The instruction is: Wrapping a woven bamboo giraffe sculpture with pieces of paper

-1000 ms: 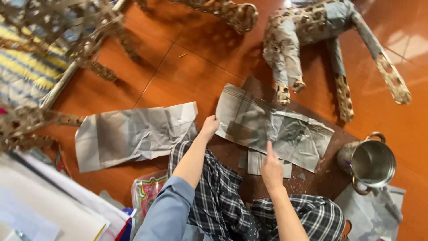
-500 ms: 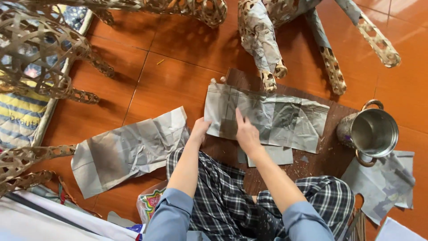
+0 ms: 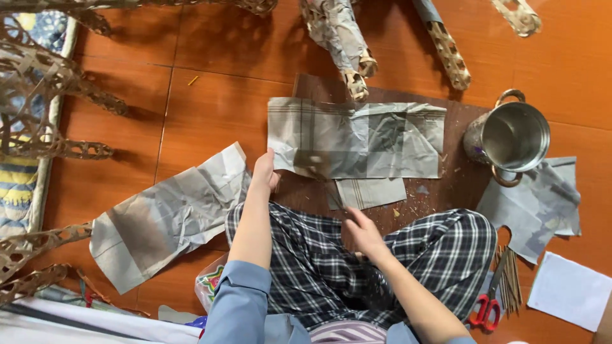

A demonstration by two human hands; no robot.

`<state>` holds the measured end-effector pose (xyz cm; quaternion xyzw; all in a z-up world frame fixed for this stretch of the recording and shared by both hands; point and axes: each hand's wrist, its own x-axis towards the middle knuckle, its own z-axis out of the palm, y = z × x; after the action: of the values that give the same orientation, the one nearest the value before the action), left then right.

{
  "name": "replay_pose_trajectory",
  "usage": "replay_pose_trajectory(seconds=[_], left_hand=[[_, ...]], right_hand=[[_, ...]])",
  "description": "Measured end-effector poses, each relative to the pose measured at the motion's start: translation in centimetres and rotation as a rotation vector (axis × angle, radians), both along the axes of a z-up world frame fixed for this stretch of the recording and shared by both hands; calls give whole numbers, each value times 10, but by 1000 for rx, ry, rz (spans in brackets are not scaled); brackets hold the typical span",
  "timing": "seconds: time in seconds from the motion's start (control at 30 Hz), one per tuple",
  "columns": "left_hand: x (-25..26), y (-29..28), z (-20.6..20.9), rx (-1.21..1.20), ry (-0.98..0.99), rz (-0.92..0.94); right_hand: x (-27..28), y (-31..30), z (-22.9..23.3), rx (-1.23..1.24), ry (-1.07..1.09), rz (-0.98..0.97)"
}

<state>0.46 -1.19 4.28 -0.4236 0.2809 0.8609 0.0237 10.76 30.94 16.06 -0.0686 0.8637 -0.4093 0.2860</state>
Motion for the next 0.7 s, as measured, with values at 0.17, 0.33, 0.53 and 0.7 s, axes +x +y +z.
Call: replay_pose_trajectory(seconds=[0.17,0.33,0.53,0.7], left_hand=[[3,-19,-89,-189,-74,-28],[0,2,-35,-352,-81,-126],[4,11,15,-470,-109,-188],[-4,9,-12,-429,-103,-150]], right_hand=[[13,14,27,-485,-462,-825],[-33,-63,44,-442,-373,-566],[-110,-90,-57,-680,-444,-762],[-96,-35,-35,-580,-169,-757]])
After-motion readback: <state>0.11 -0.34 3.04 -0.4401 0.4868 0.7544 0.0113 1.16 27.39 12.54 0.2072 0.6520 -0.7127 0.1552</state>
